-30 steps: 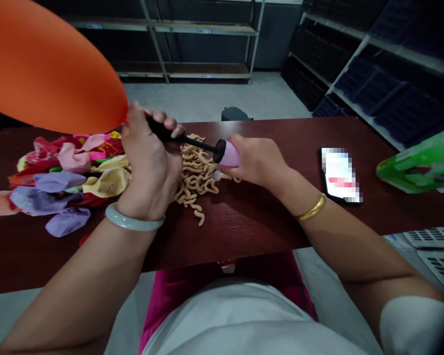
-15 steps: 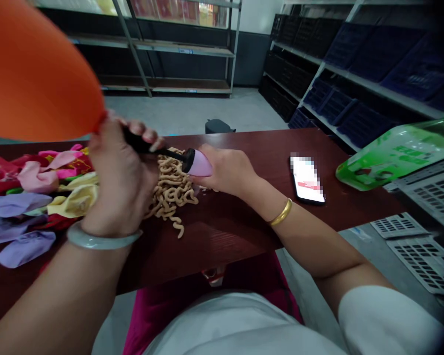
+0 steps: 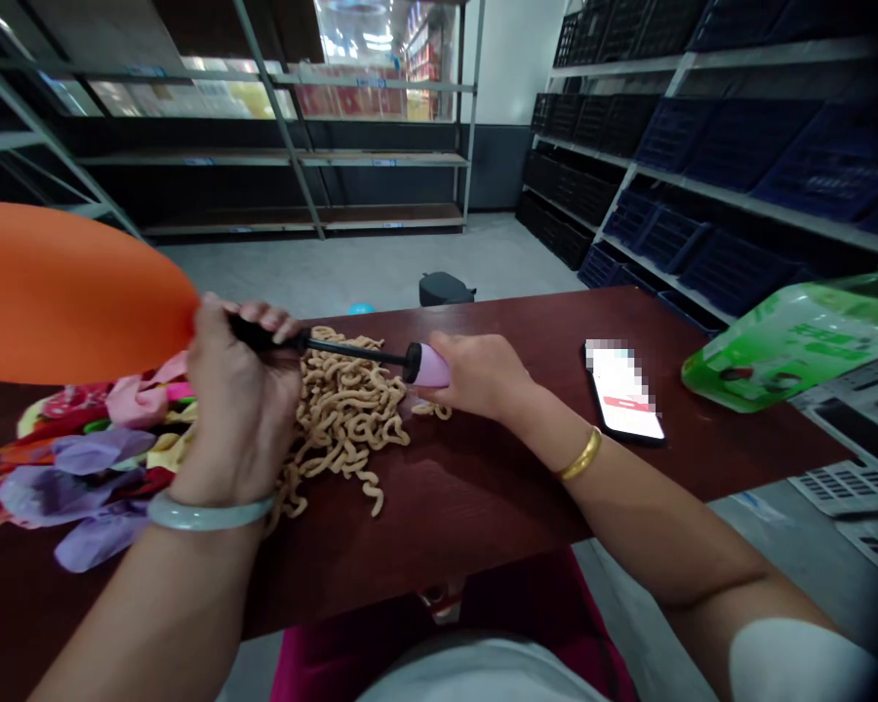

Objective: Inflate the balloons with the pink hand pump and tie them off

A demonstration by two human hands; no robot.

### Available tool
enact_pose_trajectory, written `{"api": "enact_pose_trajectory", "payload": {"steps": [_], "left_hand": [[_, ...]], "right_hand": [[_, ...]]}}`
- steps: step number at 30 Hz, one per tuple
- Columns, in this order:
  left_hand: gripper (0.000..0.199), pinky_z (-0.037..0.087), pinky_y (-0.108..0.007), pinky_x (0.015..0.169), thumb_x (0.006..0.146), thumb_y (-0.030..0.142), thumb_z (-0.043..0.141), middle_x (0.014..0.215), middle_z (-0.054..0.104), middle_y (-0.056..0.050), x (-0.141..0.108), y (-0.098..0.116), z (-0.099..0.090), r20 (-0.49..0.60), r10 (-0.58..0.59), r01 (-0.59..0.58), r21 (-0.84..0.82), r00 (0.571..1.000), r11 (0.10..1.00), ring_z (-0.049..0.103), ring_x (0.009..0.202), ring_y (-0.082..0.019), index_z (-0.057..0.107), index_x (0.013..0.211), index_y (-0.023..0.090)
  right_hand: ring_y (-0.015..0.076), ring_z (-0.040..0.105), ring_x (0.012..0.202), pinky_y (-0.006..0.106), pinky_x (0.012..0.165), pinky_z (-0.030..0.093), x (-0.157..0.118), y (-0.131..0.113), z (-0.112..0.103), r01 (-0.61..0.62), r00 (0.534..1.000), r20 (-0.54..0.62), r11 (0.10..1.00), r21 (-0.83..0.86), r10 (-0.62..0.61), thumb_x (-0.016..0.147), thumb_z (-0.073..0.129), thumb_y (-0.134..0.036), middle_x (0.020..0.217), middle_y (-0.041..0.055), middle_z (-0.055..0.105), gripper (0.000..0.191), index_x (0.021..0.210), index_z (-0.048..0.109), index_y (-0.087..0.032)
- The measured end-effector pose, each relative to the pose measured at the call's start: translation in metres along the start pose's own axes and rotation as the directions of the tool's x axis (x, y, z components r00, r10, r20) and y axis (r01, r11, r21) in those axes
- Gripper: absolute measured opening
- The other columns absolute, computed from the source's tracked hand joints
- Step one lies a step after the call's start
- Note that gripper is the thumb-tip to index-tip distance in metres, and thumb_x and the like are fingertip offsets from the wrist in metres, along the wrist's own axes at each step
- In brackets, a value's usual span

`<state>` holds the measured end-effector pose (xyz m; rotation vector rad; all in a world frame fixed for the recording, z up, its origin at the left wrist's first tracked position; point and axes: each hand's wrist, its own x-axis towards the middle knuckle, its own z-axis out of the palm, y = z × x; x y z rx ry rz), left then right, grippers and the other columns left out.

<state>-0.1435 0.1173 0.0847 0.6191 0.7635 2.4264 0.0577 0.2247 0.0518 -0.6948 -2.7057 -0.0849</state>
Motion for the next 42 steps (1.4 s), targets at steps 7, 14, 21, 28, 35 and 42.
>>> {"api": "enact_pose_trajectory", "payload": {"steps": [7,14,21,28,35,42], "left_hand": [[0.022,0.042,-0.023,0.056,0.085,0.026,0.06,0.063,0.044,0.003,-0.038,-0.047,0.02,0.033,-0.168,0.17,-0.068,0.985,0.983,0.047,0.056,-0.009,0.045,0.071,0.018],[0.021,0.04,-0.022,0.052,0.083,0.026,0.061,0.063,0.043,0.003,-0.05,-0.05,0.026,0.009,-0.162,0.162,-0.071,0.987,0.984,0.047,0.056,-0.01,0.045,0.072,0.019],[0.02,0.037,-0.021,0.048,0.079,0.019,0.062,0.059,0.042,0.004,-0.005,-0.006,0.003,-0.025,-0.062,0.061,-0.038,0.998,0.997,0.046,0.052,-0.009,0.044,0.071,0.019],[0.023,0.033,-0.019,0.044,0.08,0.02,0.064,0.058,0.043,0.004,0.024,0.029,-0.018,-0.085,0.007,-0.016,-0.107,0.996,0.994,0.042,0.048,-0.007,0.044,0.069,0.017],[0.026,0.036,-0.021,0.047,0.076,0.023,0.069,0.062,0.041,0.004,-0.017,-0.021,0.007,-0.071,-0.083,0.075,-0.109,0.994,0.991,0.041,0.053,-0.009,0.044,0.07,0.018],[0.022,0.036,-0.021,0.049,0.076,0.022,0.069,0.064,0.043,0.003,-0.049,-0.055,0.021,-0.035,-0.203,0.199,-0.103,0.979,0.975,0.043,0.055,-0.01,0.048,0.074,0.019]], "right_hand": [[0.0212,0.064,0.069,0.028,0.053,0.025,-0.001,-0.015,0.001,-0.007,1.0,-0.011,0.998,0.054,0.008,0.079,0.053,-0.066,0.084,0.0041,0.069,0.049,0.095,0.051,-0.02],[0.022,0.065,0.07,0.028,0.054,0.03,-0.002,-0.025,0.001,-0.045,0.999,0.029,0.996,0.071,0.043,0.082,0.05,-0.065,0.081,0.0049,0.069,0.046,0.096,0.054,-0.022],[0.0246,0.066,0.075,0.029,0.057,0.032,0.001,-0.015,0.006,-0.05,0.997,0.07,0.996,0.069,0.045,0.08,0.051,-0.066,0.084,0.0052,0.07,0.046,0.099,0.056,-0.024],[0.0247,0.066,0.074,0.029,0.059,0.032,0.002,-0.007,0.004,-0.036,0.999,0.026,0.996,0.086,0.034,0.078,0.054,-0.063,0.08,0.0051,0.069,0.044,0.096,0.057,-0.024],[0.0246,0.066,0.069,0.029,0.055,0.03,-0.001,-0.017,0.004,-0.036,0.999,-0.013,0.992,0.118,0.038,0.073,0.063,-0.052,0.079,0.003,0.069,0.035,0.091,0.055,-0.023],[0.024,0.066,0.071,0.029,0.057,0.032,-0.003,-0.027,0.007,-0.045,0.997,-0.044,0.977,0.21,0.056,0.073,0.063,-0.049,0.082,0.0022,0.07,0.032,0.089,0.055,-0.023]]}}
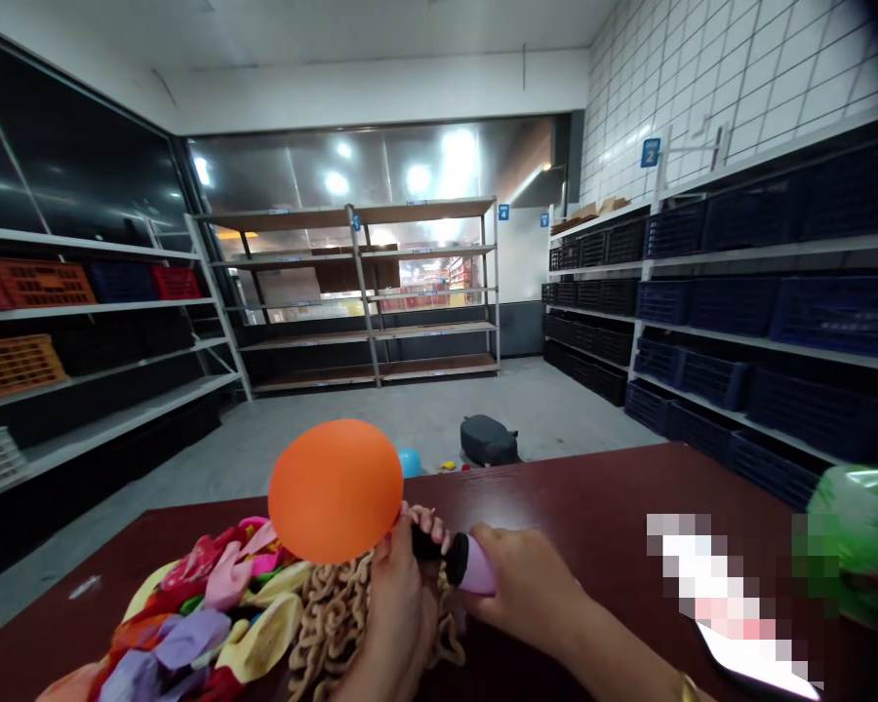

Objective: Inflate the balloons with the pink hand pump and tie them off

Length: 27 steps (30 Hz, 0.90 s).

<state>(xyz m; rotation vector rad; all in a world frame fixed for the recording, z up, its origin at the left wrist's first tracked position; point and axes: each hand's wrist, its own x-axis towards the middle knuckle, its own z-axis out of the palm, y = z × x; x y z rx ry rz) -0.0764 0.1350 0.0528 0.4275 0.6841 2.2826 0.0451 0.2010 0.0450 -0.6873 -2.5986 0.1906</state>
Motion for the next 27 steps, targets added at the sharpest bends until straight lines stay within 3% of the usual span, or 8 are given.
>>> {"api": "enact_pose_trajectory", "payload": {"steps": [5,12,15,19,27], "left_hand": [[0.025,0.033,-0.021,0.045,0.077,0.025,0.068,0.06,0.043,0.003,0.011,0.018,0.001,-0.01,0.05,-0.049,0.054,0.999,0.997,0.042,0.052,-0.01,0.045,0.069,0.019],[0.026,0.031,-0.02,0.042,0.067,0.017,0.07,0.057,0.04,0.005,0.045,0.08,-0.014,-0.094,0.134,-0.131,0.039,0.986,0.991,0.04,0.048,-0.009,0.044,0.064,0.018],[0.027,0.034,-0.02,0.043,0.066,0.017,0.071,0.057,0.041,0.005,0.05,0.093,-0.013,-0.102,0.143,-0.14,0.035,0.985,0.99,0.042,0.05,-0.009,0.044,0.064,0.018],[0.027,0.034,-0.02,0.044,0.068,0.023,0.073,0.06,0.042,0.004,0.041,0.075,0.001,-0.104,0.169,-0.166,0.041,0.98,0.985,0.044,0.053,-0.01,0.046,0.065,0.018],[0.028,0.038,-0.022,0.051,0.072,0.028,0.073,0.063,0.045,0.003,0.011,-0.008,0.021,-0.052,0.036,-0.037,-0.015,0.998,0.999,0.045,0.056,-0.01,0.047,0.069,0.018]], "right_hand": [[0.0237,0.067,0.074,0.028,0.058,0.034,0.003,-0.005,-0.002,-0.015,1.0,-0.002,0.999,0.048,0.015,0.074,0.061,-0.055,0.084,0.0021,0.071,0.036,0.091,0.057,-0.023],[0.0261,0.067,0.076,0.03,0.06,0.038,0.009,0.005,-0.007,-0.038,0.999,0.009,0.999,0.015,0.038,0.068,0.066,-0.054,0.085,0.0034,0.071,0.037,0.09,0.061,-0.024],[0.0267,0.067,0.077,0.03,0.062,0.039,0.011,0.012,-0.007,-0.042,0.999,-0.018,0.999,0.008,0.042,0.067,0.067,-0.049,0.086,0.0035,0.071,0.034,0.091,0.061,-0.024],[0.0283,0.066,0.078,0.032,0.065,0.04,0.013,0.019,-0.006,-0.056,0.998,-0.022,0.998,-0.002,0.056,0.065,0.069,-0.045,0.088,0.0037,0.07,0.037,0.094,0.06,-0.025],[0.0248,0.066,0.082,0.029,0.066,0.039,0.009,0.015,-0.012,-0.05,0.996,0.071,0.999,-0.02,0.051,0.078,0.061,-0.047,0.09,0.0056,0.068,0.033,0.101,0.056,-0.023]]}}
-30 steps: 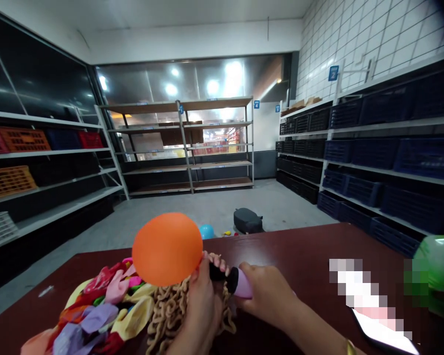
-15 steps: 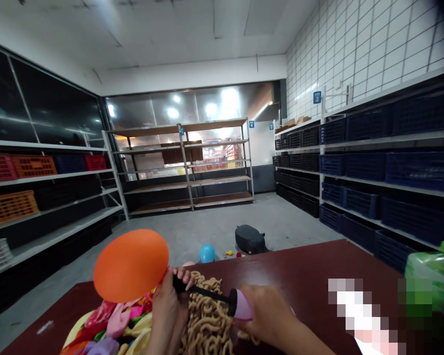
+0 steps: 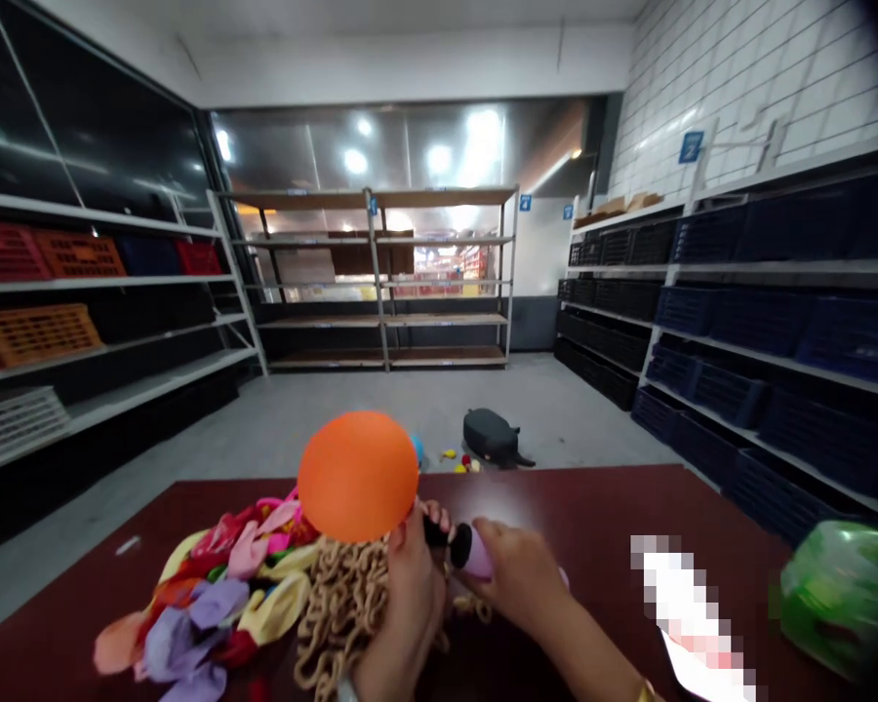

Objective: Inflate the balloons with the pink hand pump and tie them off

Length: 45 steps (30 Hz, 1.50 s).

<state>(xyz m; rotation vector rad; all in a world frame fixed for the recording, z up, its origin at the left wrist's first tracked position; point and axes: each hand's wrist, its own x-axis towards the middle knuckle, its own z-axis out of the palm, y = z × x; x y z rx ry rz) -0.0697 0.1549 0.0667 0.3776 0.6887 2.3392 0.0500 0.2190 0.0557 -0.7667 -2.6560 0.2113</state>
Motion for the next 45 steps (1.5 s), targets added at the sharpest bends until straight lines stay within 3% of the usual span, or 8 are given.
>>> {"api": "enact_pose_trajectory", "payload": {"steps": [4,15,18,23,28,33,37,45], "left_hand": [[0.027,0.039,-0.023,0.052,0.077,0.03,0.069,0.063,0.044,0.003,0.001,0.003,0.001,0.005,-0.016,0.016,0.004,1.0,1.0,0.044,0.055,-0.01,0.046,0.07,0.018],[0.026,0.036,-0.021,0.048,0.079,0.028,0.066,0.062,0.042,0.004,0.042,0.097,-0.009,-0.036,0.156,-0.153,0.081,0.987,0.985,0.045,0.054,-0.009,0.045,0.07,0.018],[0.025,0.037,-0.021,0.051,0.08,0.026,0.066,0.063,0.042,0.004,0.045,0.095,-0.013,-0.024,0.163,-0.162,0.059,0.986,0.985,0.045,0.056,-0.009,0.045,0.07,0.018],[0.024,0.039,-0.022,0.055,0.081,0.028,0.066,0.065,0.041,0.004,0.032,0.064,-0.011,0.003,0.112,-0.112,0.011,0.994,0.994,0.043,0.057,-0.009,0.046,0.072,0.018],[0.023,0.043,-0.025,0.06,0.081,0.029,0.066,0.068,0.043,0.002,0.015,0.035,-0.008,0.015,-0.024,0.023,0.026,1.0,0.999,0.045,0.063,-0.012,0.048,0.073,0.018],[0.022,0.041,-0.023,0.057,0.084,0.028,0.062,0.068,0.043,0.001,0.011,0.024,-0.014,0.008,-0.016,0.015,0.062,1.0,0.998,0.045,0.063,-0.011,0.048,0.071,0.017],[0.021,0.041,-0.023,0.056,0.086,0.025,0.059,0.067,0.043,0.001,0.017,0.034,-0.017,0.016,-0.003,0.001,0.078,1.0,0.997,0.046,0.062,-0.011,0.046,0.071,0.017],[0.023,0.037,-0.021,0.05,0.083,0.025,0.062,0.062,0.039,0.003,0.046,0.093,-0.035,-0.048,0.172,-0.171,0.027,0.984,0.985,0.042,0.055,-0.009,0.044,0.069,0.017]], "right_hand": [[0.0239,0.064,0.086,0.029,0.068,0.039,0.002,-0.008,-0.005,0.003,1.0,0.007,1.0,-0.03,-0.003,0.083,0.059,-0.045,0.094,0.0071,0.067,0.032,0.105,0.055,-0.022],[0.0251,0.062,0.096,0.032,0.078,0.044,0.008,0.016,0.0,0.023,1.0,-0.018,0.994,-0.104,-0.025,0.083,0.058,-0.042,0.105,0.0111,0.066,0.042,0.118,0.054,-0.019],[0.0243,0.063,0.091,0.032,0.075,0.043,0.011,0.02,-0.005,0.001,1.0,-0.017,0.995,-0.103,-0.003,0.08,0.06,-0.041,0.102,0.009,0.067,0.041,0.114,0.056,-0.019],[0.0228,0.063,0.085,0.03,0.07,0.041,0.021,0.005,-0.014,-0.053,0.998,0.034,0.992,-0.111,0.057,0.076,0.065,-0.04,0.093,0.0055,0.067,0.035,0.105,0.056,-0.022],[0.0218,0.063,0.081,0.029,0.066,0.038,0.03,-0.02,-0.007,-0.033,0.996,0.085,0.997,-0.07,0.039,0.077,0.063,-0.046,0.089,0.0045,0.066,0.033,0.099,0.054,-0.023],[0.0205,0.062,0.081,0.028,0.066,0.037,0.03,-0.025,0.001,-0.014,0.995,0.099,0.999,-0.034,0.018,0.078,0.064,-0.045,0.089,0.004,0.065,0.033,0.099,0.053,-0.023],[0.0208,0.061,0.083,0.028,0.066,0.036,0.022,-0.014,0.002,0.004,0.997,0.082,0.999,-0.035,-0.001,0.077,0.064,-0.049,0.09,0.0029,0.065,0.038,0.103,0.054,-0.024],[0.0221,0.061,0.085,0.029,0.068,0.036,0.023,0.015,-0.004,-0.009,0.999,0.04,0.991,-0.135,0.015,0.078,0.063,-0.046,0.096,0.0044,0.066,0.039,0.109,0.057,-0.025]]}}
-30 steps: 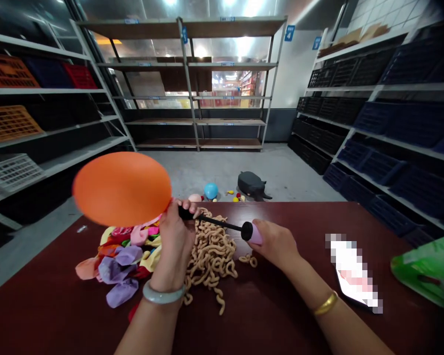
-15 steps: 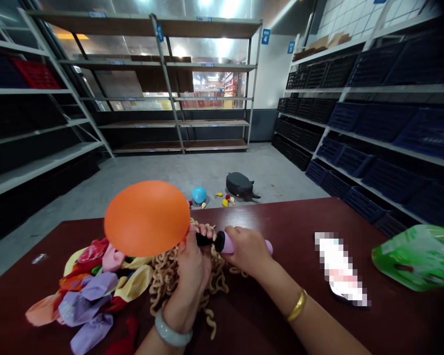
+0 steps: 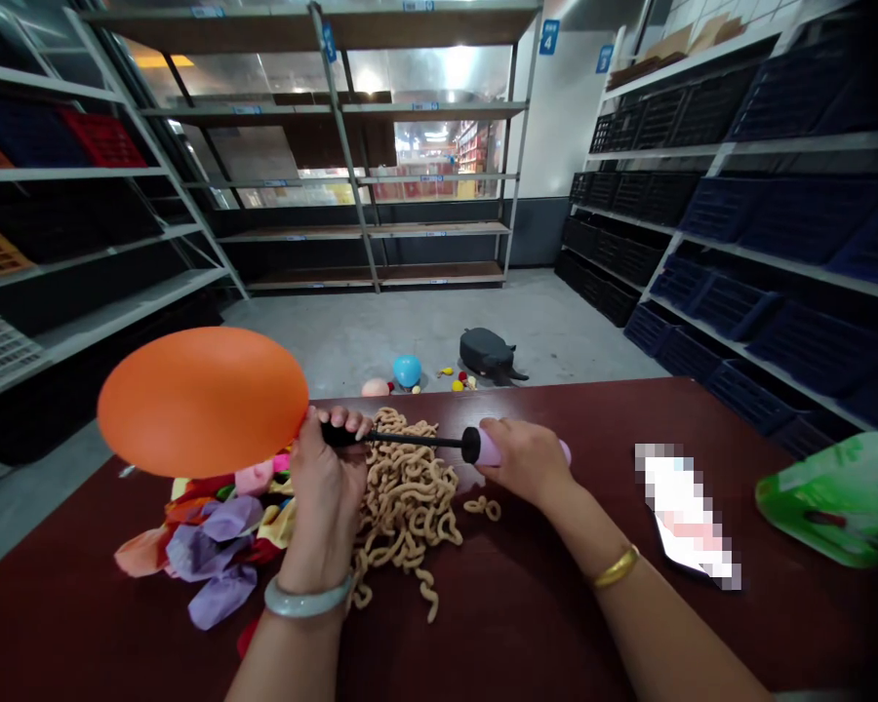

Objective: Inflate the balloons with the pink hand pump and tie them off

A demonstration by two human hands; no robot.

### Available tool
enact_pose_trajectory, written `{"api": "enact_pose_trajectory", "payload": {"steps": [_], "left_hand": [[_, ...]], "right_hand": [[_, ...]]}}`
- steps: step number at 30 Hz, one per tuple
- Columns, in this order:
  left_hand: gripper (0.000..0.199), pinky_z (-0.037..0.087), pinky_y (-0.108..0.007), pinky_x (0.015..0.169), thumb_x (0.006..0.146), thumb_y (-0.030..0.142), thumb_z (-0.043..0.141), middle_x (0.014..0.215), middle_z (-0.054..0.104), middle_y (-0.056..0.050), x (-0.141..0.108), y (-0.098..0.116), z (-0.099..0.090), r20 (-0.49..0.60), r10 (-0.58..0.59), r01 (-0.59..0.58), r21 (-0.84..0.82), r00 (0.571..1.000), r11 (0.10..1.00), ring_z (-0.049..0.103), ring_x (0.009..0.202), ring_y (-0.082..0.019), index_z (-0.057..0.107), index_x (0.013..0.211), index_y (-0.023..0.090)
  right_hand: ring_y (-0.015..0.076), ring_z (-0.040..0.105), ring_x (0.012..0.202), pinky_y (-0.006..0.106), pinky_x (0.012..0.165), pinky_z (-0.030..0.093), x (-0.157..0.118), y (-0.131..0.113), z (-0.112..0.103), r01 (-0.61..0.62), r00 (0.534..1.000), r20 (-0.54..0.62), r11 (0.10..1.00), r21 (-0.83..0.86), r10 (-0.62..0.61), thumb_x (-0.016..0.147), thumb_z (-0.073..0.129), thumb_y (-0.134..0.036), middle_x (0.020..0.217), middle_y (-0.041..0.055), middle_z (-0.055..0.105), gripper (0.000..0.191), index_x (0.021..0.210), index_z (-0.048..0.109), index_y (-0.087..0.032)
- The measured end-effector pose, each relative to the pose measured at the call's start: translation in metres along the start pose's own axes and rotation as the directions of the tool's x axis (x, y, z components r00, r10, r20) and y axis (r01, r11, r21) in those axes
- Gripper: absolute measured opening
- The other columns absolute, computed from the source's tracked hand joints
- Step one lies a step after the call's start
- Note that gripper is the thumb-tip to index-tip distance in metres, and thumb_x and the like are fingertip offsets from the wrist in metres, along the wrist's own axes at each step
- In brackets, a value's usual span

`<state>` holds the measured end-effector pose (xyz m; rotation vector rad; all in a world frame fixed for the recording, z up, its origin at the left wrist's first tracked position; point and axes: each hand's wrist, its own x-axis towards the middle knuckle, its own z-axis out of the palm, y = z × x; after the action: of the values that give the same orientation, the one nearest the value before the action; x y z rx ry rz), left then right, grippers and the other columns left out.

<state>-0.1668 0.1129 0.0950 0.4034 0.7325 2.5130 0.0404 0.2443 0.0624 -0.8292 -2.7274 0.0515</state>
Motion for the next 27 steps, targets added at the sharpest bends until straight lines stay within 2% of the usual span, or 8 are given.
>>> {"api": "enact_pose_trajectory", "payload": {"steps": [3,6,12,17,22,27], "left_hand": [[0.024,0.038,-0.021,0.052,0.082,0.024,0.064,0.063,0.04,0.004,0.001,-0.004,-0.003,0.009,0.01,-0.01,-0.022,1.0,1.0,0.043,0.057,-0.009,0.044,0.07,0.017],[0.023,0.039,-0.022,0.054,0.081,0.023,0.064,0.065,0.041,0.003,-0.007,-0.02,-0.001,0.015,-0.006,0.006,-0.042,1.0,0.999,0.044,0.058,-0.01,0.045,0.071,0.018],[0.02,0.042,-0.025,0.058,0.082,0.024,0.063,0.068,0.044,0.002,-0.036,-0.059,0.007,0.074,-0.124,0.127,-0.035,0.989,0.991,0.047,0.062,-0.011,0.047,0.073,0.018],[0.019,0.044,-0.026,0.062,0.082,0.025,0.063,0.068,0.045,0.001,-0.058,-0.074,0.015,0.11,-0.182,0.185,-0.016,0.977,0.983,0.048,0.064,-0.011,0.049,0.072,0.018],[0.021,0.041,-0.025,0.056,0.084,0.026,0.062,0.066,0.043,0.002,-0.051,-0.061,0.018,0.112,-0.157,0.159,-0.008,0.981,0.987,0.046,0.06,-0.011,0.048,0.07,0.017],[0.021,0.039,-0.024,0.053,0.082,0.024,0.062,0.064,0.042,0.003,-0.02,-0.023,0.009,0.079,-0.057,0.058,-0.009,0.995,0.998,0.046,0.058,-0.01,0.046,0.07,0.018]], "right_hand": [[0.023,0.061,0.088,0.029,0.069,0.036,0.0,0.008,0.001,-0.021,1.0,-0.023,0.999,-0.025,0.021,0.076,0.065,-0.044,0.099,0.0059,0.066,0.041,0.111,0.057,-0.024],[0.0229,0.06,0.084,0.029,0.067,0.035,-0.002,0.007,0.004,-0.029,0.999,-0.046,0.999,-0.045,0.027,0.075,0.065,-0.042,0.095,0.006,0.066,0.038,0.107,0.058,-0.023],[0.0216,0.06,0.08,0.029,0.065,0.033,-0.006,-0.014,0.012,-0.005,0.999,-0.049,1.0,-0.013,0.005,0.077,0.064,-0.042,0.088,0.0047,0.066,0.032,0.102,0.057,-0.023],[0.0211,0.06,0.08,0.028,0.064,0.032,-0.01,-0.028,0.014,0.007,0.998,-0.069,0.999,0.037,-0.005,0.077,0.065,-0.045,0.089,0.0045,0.066,0.035,0.103,0.056,-0.023],[0.0221,0.061,0.084,0.028,0.067,0.035,-0.009,-0.029,0.015,0.04,0.994,-0.107,0.997,0.065,-0.033,0.08,0.062,-0.049,0.092,0.0065,0.067,0.04,0.108,0.055,-0.022],[0.0233,0.062,0.087,0.029,0.072,0.037,-0.006,-0.015,0.016,0.035,0.994,-0.108,0.999,0.023,-0.032,0.081,0.06,-0.047,0.095,0.0081,0.067,0.041,0.112,0.056,-0.022]]}}
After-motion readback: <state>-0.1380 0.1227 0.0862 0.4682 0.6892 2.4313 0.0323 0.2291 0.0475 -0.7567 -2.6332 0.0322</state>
